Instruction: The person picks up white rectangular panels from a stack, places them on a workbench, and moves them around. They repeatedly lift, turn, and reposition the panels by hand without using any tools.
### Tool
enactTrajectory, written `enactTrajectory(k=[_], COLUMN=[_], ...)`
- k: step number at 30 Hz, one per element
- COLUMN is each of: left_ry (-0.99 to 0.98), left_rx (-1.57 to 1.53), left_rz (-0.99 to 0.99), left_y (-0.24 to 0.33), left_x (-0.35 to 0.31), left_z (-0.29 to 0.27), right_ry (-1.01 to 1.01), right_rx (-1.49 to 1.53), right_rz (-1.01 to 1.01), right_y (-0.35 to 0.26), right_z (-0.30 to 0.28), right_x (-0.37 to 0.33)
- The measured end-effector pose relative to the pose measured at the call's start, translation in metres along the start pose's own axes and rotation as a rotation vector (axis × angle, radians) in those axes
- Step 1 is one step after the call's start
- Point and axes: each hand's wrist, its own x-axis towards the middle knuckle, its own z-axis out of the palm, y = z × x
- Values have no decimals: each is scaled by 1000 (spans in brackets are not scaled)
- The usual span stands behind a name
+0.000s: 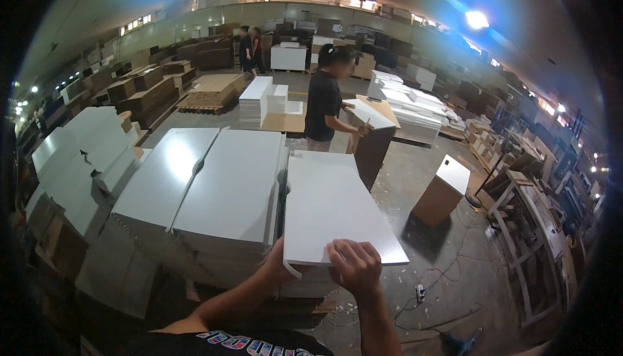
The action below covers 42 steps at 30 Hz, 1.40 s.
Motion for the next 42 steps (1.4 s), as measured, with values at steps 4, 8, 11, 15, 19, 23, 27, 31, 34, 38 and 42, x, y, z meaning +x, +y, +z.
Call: enactTrajectory(k=[4,8,11,15,19,23,27,31,34,38,42], left_ry=[196,316,300,266,227,-52,-66,33,137,269,416], left_rx=[-827,-1351,-1370,-1345,-1028,-729,-770,-786,-962,-1036,-1056], left_rz=[-470,-663,-666,-667,-953,-1173,-1125,-925,-841,-816,-777], left_y=[1,6,6,-9,-31,-42,-42,-49,-56,-59,-62], left_x=[-17,-55,-81,-106,-119,-125,-124,-97,-69,-50,-41], left_z=[8,-3,-13,-7,6,17,19,31,41,59,68], right_ry=[-48,-110,-150,-204,-310,-366,-368,-385,-406,-389,-388], right_rx=[37,90,122,156,185,283,176,-28,-22,-43,-18], right_rz=[8,14,32,68,148,357,478,411,408,389,381], right_y=[14,26,30,32,27,16,11,29,35,39,48], right_z=[27,51,68,89,101,98,92,93,93,97,103], right_x=[-4,-20,-32,-42,-48,-74,-118,-138,-139,-136,-136])
